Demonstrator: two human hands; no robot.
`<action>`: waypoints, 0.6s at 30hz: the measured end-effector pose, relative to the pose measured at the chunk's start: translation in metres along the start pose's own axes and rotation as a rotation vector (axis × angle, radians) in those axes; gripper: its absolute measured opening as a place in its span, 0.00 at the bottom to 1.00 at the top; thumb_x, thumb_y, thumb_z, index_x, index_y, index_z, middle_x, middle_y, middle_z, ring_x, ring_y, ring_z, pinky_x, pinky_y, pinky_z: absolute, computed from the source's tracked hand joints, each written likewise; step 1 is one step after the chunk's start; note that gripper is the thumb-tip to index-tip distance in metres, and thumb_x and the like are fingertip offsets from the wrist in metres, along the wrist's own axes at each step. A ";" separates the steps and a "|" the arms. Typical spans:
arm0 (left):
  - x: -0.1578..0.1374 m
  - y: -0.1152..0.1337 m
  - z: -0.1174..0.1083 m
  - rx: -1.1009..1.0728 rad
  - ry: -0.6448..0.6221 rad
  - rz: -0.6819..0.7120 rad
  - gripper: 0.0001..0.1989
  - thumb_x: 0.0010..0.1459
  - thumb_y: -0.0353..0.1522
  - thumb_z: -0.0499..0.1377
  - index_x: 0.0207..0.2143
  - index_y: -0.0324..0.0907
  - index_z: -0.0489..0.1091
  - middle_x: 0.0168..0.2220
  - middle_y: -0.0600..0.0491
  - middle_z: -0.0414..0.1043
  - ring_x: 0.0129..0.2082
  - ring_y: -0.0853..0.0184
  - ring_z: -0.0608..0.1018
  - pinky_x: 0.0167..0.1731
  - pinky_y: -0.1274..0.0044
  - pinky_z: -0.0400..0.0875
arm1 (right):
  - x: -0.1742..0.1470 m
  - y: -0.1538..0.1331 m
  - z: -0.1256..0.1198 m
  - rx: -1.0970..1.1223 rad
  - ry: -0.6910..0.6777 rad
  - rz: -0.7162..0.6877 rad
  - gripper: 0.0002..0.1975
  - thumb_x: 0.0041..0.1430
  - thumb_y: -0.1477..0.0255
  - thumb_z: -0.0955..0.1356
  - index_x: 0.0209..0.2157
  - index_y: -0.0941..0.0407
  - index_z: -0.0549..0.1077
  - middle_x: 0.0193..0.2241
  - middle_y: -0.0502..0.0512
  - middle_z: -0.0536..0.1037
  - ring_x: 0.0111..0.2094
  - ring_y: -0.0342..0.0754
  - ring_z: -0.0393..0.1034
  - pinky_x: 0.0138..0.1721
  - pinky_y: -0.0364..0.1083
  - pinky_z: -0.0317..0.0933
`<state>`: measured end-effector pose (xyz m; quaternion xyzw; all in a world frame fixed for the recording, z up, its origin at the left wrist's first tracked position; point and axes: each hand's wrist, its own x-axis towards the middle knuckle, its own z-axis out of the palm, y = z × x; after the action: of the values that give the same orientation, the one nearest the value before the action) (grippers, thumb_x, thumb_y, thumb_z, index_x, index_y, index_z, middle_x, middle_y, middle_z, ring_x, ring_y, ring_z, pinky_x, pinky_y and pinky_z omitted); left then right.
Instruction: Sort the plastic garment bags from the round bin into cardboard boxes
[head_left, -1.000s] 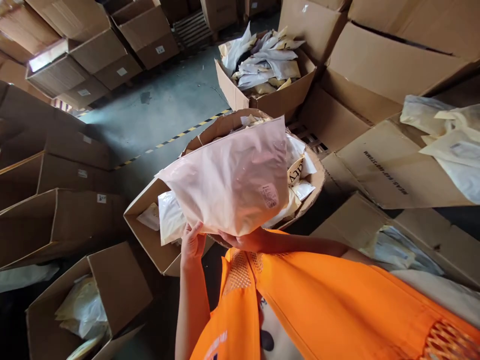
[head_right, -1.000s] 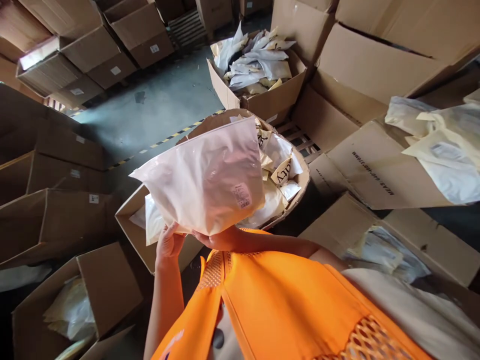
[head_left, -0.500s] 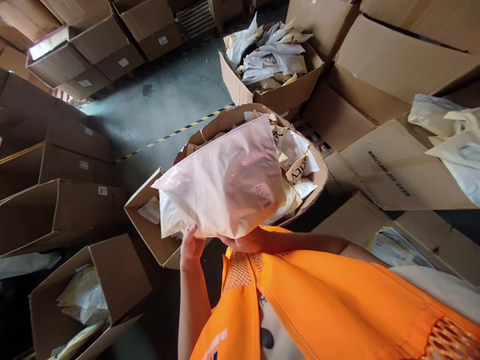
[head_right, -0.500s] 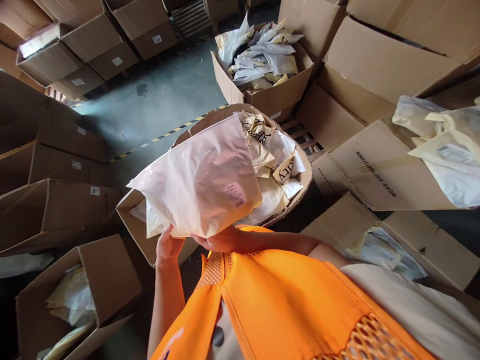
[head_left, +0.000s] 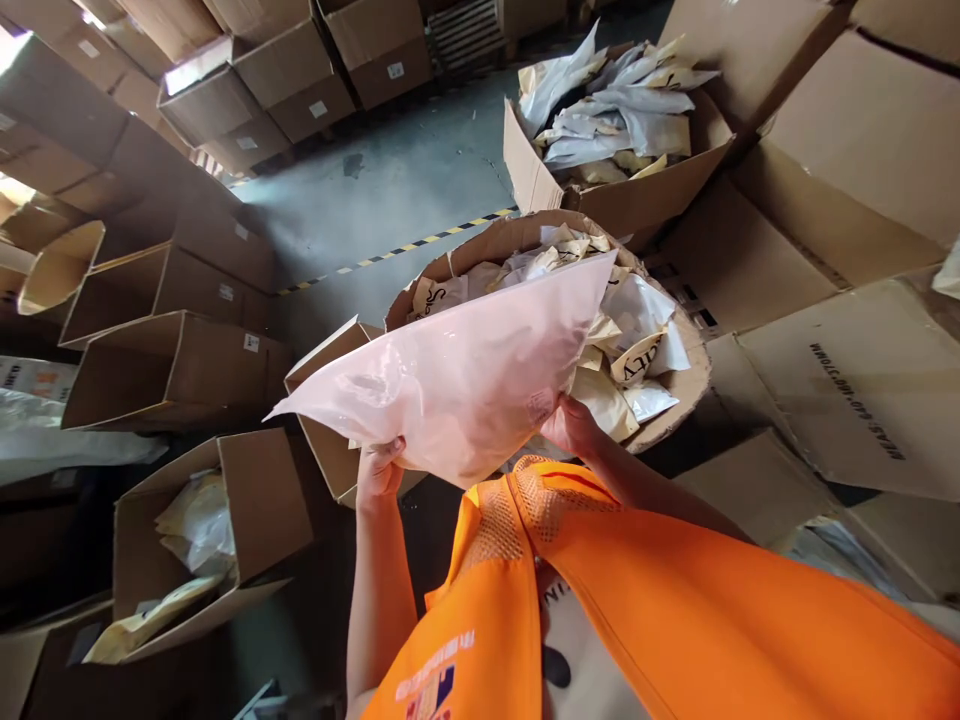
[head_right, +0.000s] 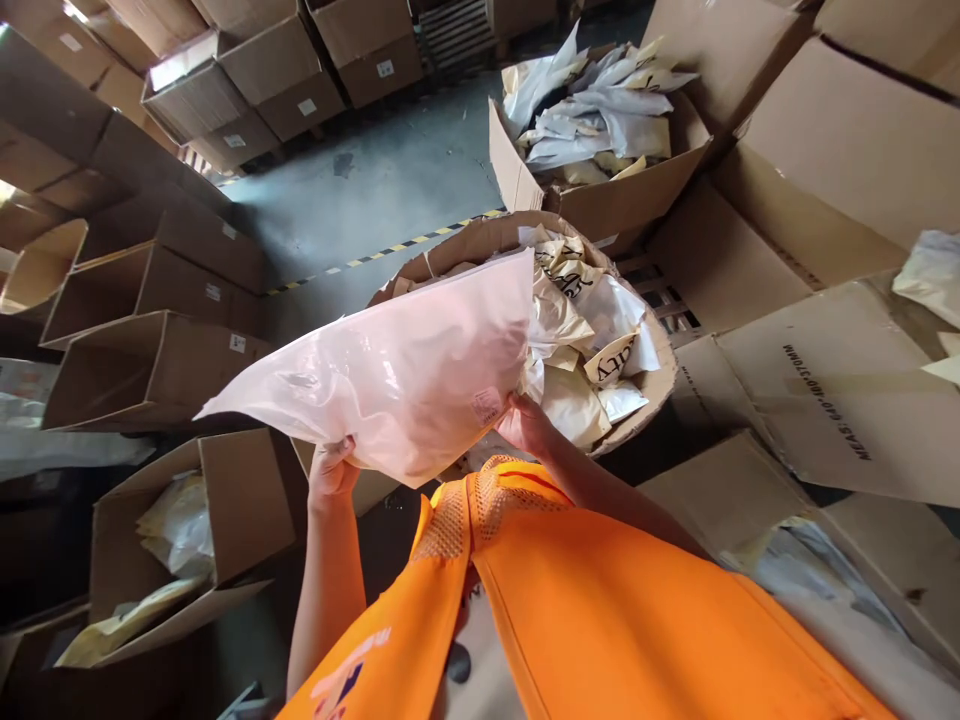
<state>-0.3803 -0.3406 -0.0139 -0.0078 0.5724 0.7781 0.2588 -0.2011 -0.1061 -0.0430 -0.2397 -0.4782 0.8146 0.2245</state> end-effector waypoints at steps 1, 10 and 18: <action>0.000 0.000 0.002 0.001 0.007 -0.002 0.31 0.26 0.37 0.80 0.38 0.47 0.80 0.39 0.52 0.83 0.43 0.59 0.82 0.48 0.71 0.76 | 0.004 0.000 0.000 0.040 0.007 0.024 0.29 0.48 0.44 0.70 0.41 0.53 0.76 0.40 0.57 0.81 0.48 0.56 0.75 0.49 0.55 0.69; -0.001 -0.001 -0.019 0.059 0.021 -0.002 0.33 0.25 0.36 0.80 0.40 0.45 0.79 0.41 0.50 0.82 0.47 0.56 0.80 0.48 0.69 0.75 | 0.010 -0.027 0.000 0.083 0.274 -0.008 0.24 0.30 0.66 0.78 0.34 0.51 0.71 0.28 0.46 0.77 0.33 0.50 0.75 0.42 0.50 0.68; -0.010 -0.017 0.007 0.155 0.196 0.137 0.19 0.39 0.31 0.75 0.36 0.40 0.77 0.35 0.53 0.80 0.40 0.62 0.81 0.47 0.71 0.75 | -0.001 -0.012 -0.021 0.283 0.077 0.108 0.29 0.37 0.44 0.70 0.34 0.52 0.71 0.32 0.57 0.81 0.47 0.58 0.74 0.47 0.55 0.65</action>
<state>-0.3623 -0.3345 -0.0231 -0.0245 0.6526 0.7428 0.1476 -0.1862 -0.0867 -0.0410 -0.2620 -0.3362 0.8748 0.2302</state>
